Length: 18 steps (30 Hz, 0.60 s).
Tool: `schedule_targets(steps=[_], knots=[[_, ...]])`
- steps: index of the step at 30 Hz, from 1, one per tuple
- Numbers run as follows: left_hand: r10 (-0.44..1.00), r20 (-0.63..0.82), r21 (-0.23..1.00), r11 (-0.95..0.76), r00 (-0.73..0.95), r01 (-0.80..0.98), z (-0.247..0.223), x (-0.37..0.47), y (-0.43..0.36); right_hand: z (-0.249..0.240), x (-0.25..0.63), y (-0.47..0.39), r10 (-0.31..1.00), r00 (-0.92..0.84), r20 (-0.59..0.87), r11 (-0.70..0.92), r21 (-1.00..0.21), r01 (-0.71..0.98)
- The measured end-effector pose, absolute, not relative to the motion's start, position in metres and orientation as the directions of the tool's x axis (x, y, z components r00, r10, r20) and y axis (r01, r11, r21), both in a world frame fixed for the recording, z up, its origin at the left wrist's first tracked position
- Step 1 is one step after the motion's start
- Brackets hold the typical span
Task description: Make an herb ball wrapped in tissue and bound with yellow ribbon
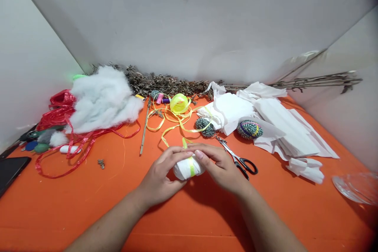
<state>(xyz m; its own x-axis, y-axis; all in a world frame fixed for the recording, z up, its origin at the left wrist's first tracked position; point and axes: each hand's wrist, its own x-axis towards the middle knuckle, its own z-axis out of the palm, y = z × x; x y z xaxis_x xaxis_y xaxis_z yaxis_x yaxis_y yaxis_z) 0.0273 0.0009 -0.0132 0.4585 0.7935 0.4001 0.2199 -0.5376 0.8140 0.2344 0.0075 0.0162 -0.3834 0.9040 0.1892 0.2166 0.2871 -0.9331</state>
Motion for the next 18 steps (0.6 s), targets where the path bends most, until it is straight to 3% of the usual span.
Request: schedule_targets(steps=[8, 13, 18], knots=[[0.756, 0.504, 0.759, -0.618, 0.417, 0.205, -0.0168, 0.0284, -0.0016, 0.0197, 0.2388, 0.0094, 0.836, -0.469, 0.285, 0.392, -0.908, 0.148], [0.64, 0.6, 0.68, -0.724, 0.481, 0.115, -0.0147, 0.0255, -0.0034, 0.0226, 0.2414, 0.009, 0.79, -0.527, 0.313, 0.506, -0.818, 0.273], [0.66, 0.599, 0.666, -0.725, 0.454, 0.174, -0.0136, 0.0238, -0.0044, 0.0219, 0.2403, 0.007, 0.781, -0.538, 0.317, 0.56, -0.736, 0.379]])
